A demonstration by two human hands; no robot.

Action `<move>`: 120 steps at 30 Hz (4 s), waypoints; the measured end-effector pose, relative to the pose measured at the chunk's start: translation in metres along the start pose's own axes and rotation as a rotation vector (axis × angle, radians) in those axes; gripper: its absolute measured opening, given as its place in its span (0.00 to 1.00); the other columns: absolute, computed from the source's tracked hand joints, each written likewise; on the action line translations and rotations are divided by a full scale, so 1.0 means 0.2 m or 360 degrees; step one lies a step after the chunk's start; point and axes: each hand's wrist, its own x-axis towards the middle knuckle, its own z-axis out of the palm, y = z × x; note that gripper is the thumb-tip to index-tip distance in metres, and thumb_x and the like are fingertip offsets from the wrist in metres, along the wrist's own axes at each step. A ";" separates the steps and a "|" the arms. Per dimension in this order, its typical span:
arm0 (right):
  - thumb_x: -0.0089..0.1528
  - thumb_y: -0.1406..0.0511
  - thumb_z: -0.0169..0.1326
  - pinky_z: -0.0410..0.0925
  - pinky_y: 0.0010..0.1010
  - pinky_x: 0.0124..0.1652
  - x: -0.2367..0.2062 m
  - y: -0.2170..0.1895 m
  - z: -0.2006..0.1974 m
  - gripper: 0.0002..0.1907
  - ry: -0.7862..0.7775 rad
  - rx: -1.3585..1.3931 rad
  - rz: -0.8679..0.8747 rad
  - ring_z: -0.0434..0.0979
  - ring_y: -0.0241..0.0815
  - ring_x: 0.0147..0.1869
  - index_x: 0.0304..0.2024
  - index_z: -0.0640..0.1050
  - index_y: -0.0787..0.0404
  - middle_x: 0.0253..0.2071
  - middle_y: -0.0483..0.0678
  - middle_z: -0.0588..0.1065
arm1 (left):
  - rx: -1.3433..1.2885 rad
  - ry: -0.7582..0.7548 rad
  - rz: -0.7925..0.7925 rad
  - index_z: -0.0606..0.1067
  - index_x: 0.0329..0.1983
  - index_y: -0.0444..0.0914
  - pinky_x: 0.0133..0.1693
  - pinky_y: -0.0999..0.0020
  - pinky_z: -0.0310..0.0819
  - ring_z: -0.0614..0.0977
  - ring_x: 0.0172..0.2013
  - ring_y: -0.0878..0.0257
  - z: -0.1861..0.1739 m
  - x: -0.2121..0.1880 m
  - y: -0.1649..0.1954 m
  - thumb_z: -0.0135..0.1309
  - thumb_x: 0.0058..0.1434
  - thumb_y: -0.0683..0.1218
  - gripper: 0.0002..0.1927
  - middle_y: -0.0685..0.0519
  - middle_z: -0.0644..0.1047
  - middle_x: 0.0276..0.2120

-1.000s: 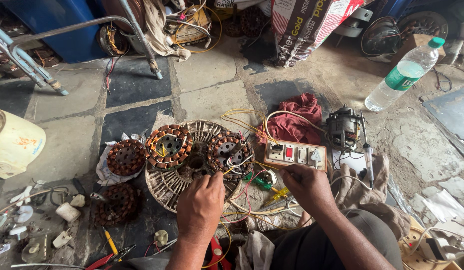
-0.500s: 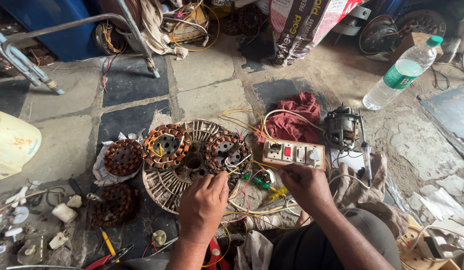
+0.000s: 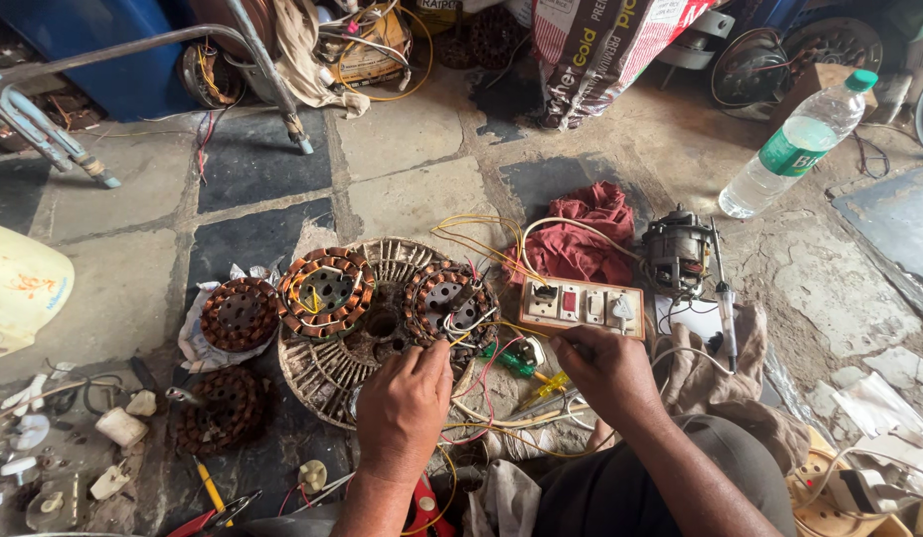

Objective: The person sits on the floor of a repair workshop and rewires the coil assembly of a ceiling fan motor, routing yellow and red wires through the stator and connecting them to a switchboard. They use a screwdriver and pliers to adjust and secure the wiring connections.

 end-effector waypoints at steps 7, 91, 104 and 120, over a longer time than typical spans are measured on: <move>0.62 0.60 0.60 0.67 0.27 0.26 0.00 0.02 0.00 0.13 0.0024 0.0061 -0.0013 0.70 0.28 0.24 0.42 0.84 0.63 0.20 0.45 0.78 | -0.0014 0.0010 0.0018 0.78 0.46 0.40 0.33 0.60 0.79 0.82 0.33 0.56 -0.02 0.00 0.01 0.59 0.60 0.45 0.11 0.53 0.80 0.31; 0.62 0.58 0.58 0.71 0.29 0.30 0.01 0.00 0.00 0.14 -0.0021 -0.0029 -0.0032 0.78 0.32 0.26 0.43 0.83 0.61 0.22 0.48 0.80 | 0.0039 -0.0041 0.0024 0.78 0.47 0.38 0.32 0.65 0.82 0.85 0.34 0.58 0.02 -0.01 -0.02 0.57 0.63 0.45 0.10 0.50 0.82 0.33; 0.63 0.65 0.60 0.69 0.25 0.32 -0.55 -0.12 0.32 0.09 -0.0197 0.1356 0.0067 0.75 0.32 0.29 0.40 0.80 0.67 0.26 0.43 0.78 | -0.2461 0.0372 -0.1662 0.73 0.37 0.33 0.33 0.71 0.80 0.84 0.31 0.67 0.08 -0.38 0.32 0.57 0.62 0.46 0.10 0.45 0.85 0.34; 0.57 0.68 0.62 0.78 0.31 0.37 0.22 -0.23 -0.15 0.21 0.0197 -0.0231 -0.0482 0.85 0.41 0.38 0.54 0.78 0.58 0.46 0.50 0.82 | -0.2797 0.0219 -0.1424 0.78 0.39 0.50 0.12 0.63 0.65 0.69 0.12 0.65 -0.37 -0.54 -0.62 0.44 0.71 0.47 0.11 0.57 0.69 0.17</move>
